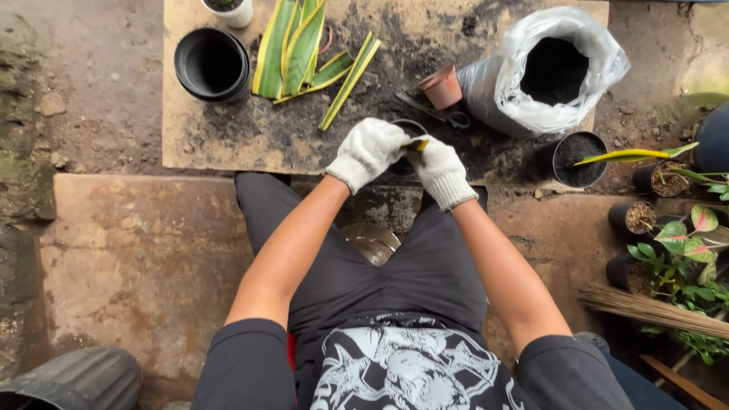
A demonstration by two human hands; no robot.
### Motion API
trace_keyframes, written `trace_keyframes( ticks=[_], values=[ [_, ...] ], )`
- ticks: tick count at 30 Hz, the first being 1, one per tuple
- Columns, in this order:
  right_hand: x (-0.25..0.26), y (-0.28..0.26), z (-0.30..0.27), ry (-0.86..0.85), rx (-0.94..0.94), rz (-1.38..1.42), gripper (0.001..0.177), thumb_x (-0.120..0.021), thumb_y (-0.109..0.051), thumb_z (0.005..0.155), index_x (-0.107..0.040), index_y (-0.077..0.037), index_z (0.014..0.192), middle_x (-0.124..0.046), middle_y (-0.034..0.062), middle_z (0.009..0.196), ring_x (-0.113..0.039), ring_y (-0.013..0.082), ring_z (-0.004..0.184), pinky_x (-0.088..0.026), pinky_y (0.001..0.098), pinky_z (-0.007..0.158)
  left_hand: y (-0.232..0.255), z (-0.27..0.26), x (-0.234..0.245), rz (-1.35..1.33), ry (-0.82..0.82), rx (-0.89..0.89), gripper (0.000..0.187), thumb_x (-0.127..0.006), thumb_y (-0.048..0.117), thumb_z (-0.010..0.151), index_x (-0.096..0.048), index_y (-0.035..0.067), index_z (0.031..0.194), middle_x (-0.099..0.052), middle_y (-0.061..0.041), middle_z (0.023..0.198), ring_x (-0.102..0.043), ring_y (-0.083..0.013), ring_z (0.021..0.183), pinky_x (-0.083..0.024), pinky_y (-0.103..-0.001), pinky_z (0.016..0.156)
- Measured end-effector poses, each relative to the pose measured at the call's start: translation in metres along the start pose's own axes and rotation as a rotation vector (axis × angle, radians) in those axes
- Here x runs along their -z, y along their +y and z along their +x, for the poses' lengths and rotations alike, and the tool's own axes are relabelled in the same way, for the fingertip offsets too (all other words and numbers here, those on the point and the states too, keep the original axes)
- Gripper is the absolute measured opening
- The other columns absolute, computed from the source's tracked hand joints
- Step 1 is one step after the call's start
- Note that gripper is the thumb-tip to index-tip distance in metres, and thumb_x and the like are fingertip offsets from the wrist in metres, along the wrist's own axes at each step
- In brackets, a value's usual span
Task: The person sits cross-legged on the ground and uses a small terracotta pot to scoop soil from a large bag into black plastic pots. They place plant cuttings into the pots and press the soil down around them with gloved hands.
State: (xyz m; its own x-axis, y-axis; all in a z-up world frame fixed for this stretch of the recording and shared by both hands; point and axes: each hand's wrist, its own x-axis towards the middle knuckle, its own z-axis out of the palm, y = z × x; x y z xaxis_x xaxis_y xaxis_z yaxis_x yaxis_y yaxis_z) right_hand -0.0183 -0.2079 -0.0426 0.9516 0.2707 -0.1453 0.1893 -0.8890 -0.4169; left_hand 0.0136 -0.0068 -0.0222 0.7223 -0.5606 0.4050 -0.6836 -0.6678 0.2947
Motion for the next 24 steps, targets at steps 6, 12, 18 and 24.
trace_keyframes(
  ticks=[6, 12, 18, 24],
  values=[
    [-0.018, 0.021, -0.003, 0.067, -0.040, 0.161, 0.017, -0.070, -0.026, 0.098, -0.069, -0.017, 0.113, -0.076, 0.0047, 0.102, -0.073, 0.0320, 0.099, -0.062, 0.0472, 0.086, 0.003, 0.002, -0.005, -0.006, 0.003, -0.007, 0.042, -0.085, 0.041, 0.069, -0.058, 0.019, 0.093, -0.056, 0.006, 0.086, -0.065, -0.0141, 0.082, -0.056, -0.028, 0.074],
    [-0.014, 0.020, -0.006, 0.091, 0.078, 0.047, 0.018, -0.071, -0.022, 0.094, -0.067, -0.019, 0.111, -0.076, -0.0007, 0.104, -0.074, 0.0276, 0.099, -0.063, 0.0421, 0.086, 0.007, 0.004, 0.000, 0.001, 0.002, -0.029, 0.045, -0.086, 0.043, 0.068, -0.058, 0.019, 0.093, -0.056, 0.006, 0.086, -0.065, -0.0143, 0.081, -0.056, -0.028, 0.074],
    [-0.020, 0.026, -0.004, 0.086, 0.066, 0.078, 0.023, -0.073, -0.019, 0.093, -0.066, -0.018, 0.114, -0.077, 0.0018, 0.103, -0.074, 0.0276, 0.100, -0.062, 0.0420, 0.088, 0.005, 0.003, -0.002, -0.012, -0.011, -0.036, 0.048, -0.087, 0.045, 0.066, -0.058, 0.019, 0.094, -0.055, 0.006, 0.086, -0.064, -0.0145, 0.080, -0.056, -0.028, 0.073],
    [0.026, 0.006, -0.013, -0.123, 0.021, -0.026, 0.020, -0.066, -0.025, 0.096, -0.070, -0.014, 0.112, -0.075, 0.0055, 0.112, -0.072, 0.0322, 0.106, -0.061, 0.0501, 0.090, 0.005, 0.002, -0.005, -0.026, -0.029, -0.034, 0.051, -0.088, 0.046, 0.065, -0.057, 0.019, 0.094, -0.054, 0.005, 0.086, -0.064, -0.0146, 0.079, -0.056, -0.028, 0.072]
  ],
)
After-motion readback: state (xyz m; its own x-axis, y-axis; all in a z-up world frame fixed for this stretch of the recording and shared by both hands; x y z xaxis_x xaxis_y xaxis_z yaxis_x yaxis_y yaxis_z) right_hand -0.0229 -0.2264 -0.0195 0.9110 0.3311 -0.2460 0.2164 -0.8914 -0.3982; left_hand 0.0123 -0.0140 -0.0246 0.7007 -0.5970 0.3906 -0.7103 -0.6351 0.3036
